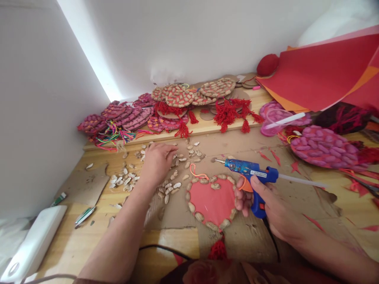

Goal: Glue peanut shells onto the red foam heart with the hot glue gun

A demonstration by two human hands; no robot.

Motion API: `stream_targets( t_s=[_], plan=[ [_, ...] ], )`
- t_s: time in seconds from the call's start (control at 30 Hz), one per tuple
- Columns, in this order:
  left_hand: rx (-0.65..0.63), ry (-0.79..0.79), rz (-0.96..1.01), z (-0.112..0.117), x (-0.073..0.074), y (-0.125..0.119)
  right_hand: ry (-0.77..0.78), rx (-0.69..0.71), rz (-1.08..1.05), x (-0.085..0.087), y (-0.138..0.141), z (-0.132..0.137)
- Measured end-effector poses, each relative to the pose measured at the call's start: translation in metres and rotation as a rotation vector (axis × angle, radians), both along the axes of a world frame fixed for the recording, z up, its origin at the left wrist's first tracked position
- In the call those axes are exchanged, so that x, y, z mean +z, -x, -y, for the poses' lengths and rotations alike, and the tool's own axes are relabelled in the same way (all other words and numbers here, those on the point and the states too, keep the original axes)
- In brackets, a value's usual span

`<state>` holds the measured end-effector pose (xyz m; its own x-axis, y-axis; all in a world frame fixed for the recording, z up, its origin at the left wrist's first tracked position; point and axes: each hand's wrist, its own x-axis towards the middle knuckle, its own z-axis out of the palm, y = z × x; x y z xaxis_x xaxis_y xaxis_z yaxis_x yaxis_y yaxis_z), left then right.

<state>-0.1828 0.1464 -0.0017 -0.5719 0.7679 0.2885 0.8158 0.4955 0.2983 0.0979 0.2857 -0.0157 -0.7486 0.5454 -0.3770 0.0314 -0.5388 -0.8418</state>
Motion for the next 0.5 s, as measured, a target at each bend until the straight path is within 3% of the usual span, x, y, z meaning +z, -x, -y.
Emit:
stream_targets(
  t_s=[0.2, 0.3, 0.4, 0.5],
  plan=[
    [-0.027, 0.186, 0.054, -0.05, 0.001, -0.007, -0.015, 0.022, -0.014, -0.005, -0.002, -0.001],
    [0.003, 0.237, 0.093, -0.065, 0.001, -0.003, -0.013, 0.037, -0.022, -0.007, -0.002, -0.001],
    [0.032, 0.265, 0.122, -0.067, 0.006, 0.001, -0.007, 0.045, -0.039, -0.007, -0.002, -0.001],
    [0.041, 0.243, 0.145, -0.053, 0.02, -0.007, -0.016, 0.049, -0.051, -0.006, -0.001, -0.002]
  ],
)
